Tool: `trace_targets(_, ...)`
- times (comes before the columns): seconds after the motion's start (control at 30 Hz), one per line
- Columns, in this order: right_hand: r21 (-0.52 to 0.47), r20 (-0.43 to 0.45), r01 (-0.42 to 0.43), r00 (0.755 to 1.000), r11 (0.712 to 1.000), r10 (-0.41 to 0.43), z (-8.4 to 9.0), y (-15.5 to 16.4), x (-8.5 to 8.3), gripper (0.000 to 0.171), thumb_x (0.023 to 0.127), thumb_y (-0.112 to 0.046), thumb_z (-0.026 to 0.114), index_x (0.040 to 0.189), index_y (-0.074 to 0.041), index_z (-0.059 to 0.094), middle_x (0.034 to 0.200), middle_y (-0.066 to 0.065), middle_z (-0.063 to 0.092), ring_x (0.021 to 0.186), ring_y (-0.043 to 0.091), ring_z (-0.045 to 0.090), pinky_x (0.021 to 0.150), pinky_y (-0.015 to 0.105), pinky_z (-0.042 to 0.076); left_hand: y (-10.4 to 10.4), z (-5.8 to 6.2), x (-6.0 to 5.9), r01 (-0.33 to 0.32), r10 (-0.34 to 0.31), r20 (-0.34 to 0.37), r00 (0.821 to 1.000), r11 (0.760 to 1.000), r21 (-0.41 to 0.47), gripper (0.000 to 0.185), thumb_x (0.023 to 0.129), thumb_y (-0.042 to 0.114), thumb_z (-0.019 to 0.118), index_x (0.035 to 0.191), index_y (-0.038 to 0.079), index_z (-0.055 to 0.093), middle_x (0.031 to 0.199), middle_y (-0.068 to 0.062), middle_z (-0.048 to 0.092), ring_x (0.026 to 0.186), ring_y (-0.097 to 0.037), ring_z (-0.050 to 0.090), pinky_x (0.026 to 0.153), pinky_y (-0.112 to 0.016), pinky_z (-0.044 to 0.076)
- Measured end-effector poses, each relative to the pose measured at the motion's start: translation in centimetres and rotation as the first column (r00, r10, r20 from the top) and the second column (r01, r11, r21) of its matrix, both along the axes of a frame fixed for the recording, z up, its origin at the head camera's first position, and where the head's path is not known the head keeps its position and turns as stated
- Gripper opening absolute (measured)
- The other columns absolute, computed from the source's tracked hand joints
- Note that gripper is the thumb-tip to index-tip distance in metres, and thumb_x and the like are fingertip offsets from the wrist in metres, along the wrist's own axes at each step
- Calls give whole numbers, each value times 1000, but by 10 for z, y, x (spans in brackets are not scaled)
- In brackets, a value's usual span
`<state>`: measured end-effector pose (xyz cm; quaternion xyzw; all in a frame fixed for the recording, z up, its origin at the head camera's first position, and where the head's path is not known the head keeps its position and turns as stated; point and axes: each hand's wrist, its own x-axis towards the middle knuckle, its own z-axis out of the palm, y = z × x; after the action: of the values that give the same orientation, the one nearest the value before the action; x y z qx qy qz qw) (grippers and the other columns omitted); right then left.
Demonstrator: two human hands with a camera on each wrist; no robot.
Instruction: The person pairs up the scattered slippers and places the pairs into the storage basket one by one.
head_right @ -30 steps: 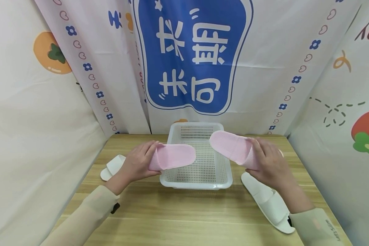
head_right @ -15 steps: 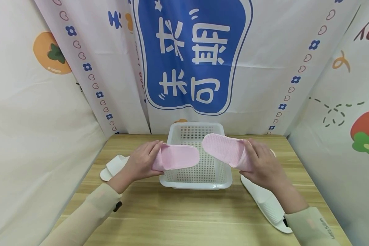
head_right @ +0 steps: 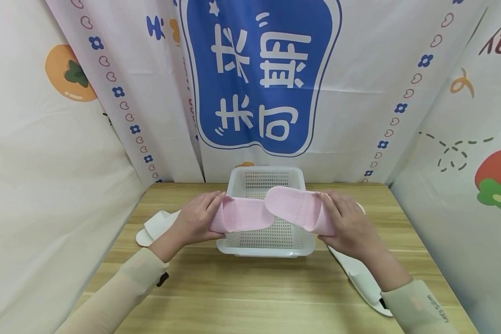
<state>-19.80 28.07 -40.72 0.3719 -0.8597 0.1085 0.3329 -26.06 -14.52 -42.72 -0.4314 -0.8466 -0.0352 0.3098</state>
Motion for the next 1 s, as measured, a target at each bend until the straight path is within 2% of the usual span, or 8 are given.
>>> trace_targets(0.17, 8, -15, -12, 1000, 1000, 12, -1, -4, 0, 104, 49, -26, 88, 137, 8, 45, 128, 25, 50, 110, 41, 50, 86, 57, 48, 5, 3, 1, 8, -8, 9, 1000, 1000, -10, 110, 55, 63, 85, 137, 3, 43, 126, -18, 54, 112, -32, 54, 96, -47, 48)
trace_targets(0.4, 31, 23, 4, 1000, 1000, -4, 1, -9, 3, 107, 49, -26, 91, 140, 5, 42, 131, 24, 48, 114, 39, 48, 91, 57, 46, 13, 8, 1, 8, -7, 27, 1000, 999, -45, 110, 57, 65, 83, 138, 4, 42, 128, -18, 53, 114, -32, 53, 96, -48, 48)
trace_targets(0.57, 48, 40, 4, 999, 999, -5, 2, -14, 5, 108, 51, -26, 91, 142, 5, 41, 132, 23, 47, 115, 39, 47, 91, 56, 46, 18, 9, 1, 8, -7, 9, 1000, 998, -57, 113, 56, 65, 83, 140, 3, 41, 127, -18, 53, 113, -33, 54, 94, -47, 48)
trace_targets(0.8, 35, 6, -37, 999, 999, 36, 3, -21, 4, 107, 49, -25, 92, 139, 6, 43, 131, 23, 49, 114, 39, 48, 90, 57, 47, 22, 13, -1, 29, -31, -43, 999, 999, -44, 116, 53, 68, 83, 139, 1, 43, 125, -19, 55, 110, -33, 55, 93, -46, 50)
trace_targets(1.0, 27, -27, -75, 997, 997, 76, 1, -26, 2, 105, 51, -27, 89, 138, 7, 43, 130, 24, 49, 112, 40, 49, 87, 57, 47, 26, 14, -1, 30, -32, -32, 999, 998, -52, 114, 56, 68, 82, 140, 2, 42, 127, -17, 54, 112, -32, 54, 95, -45, 48)
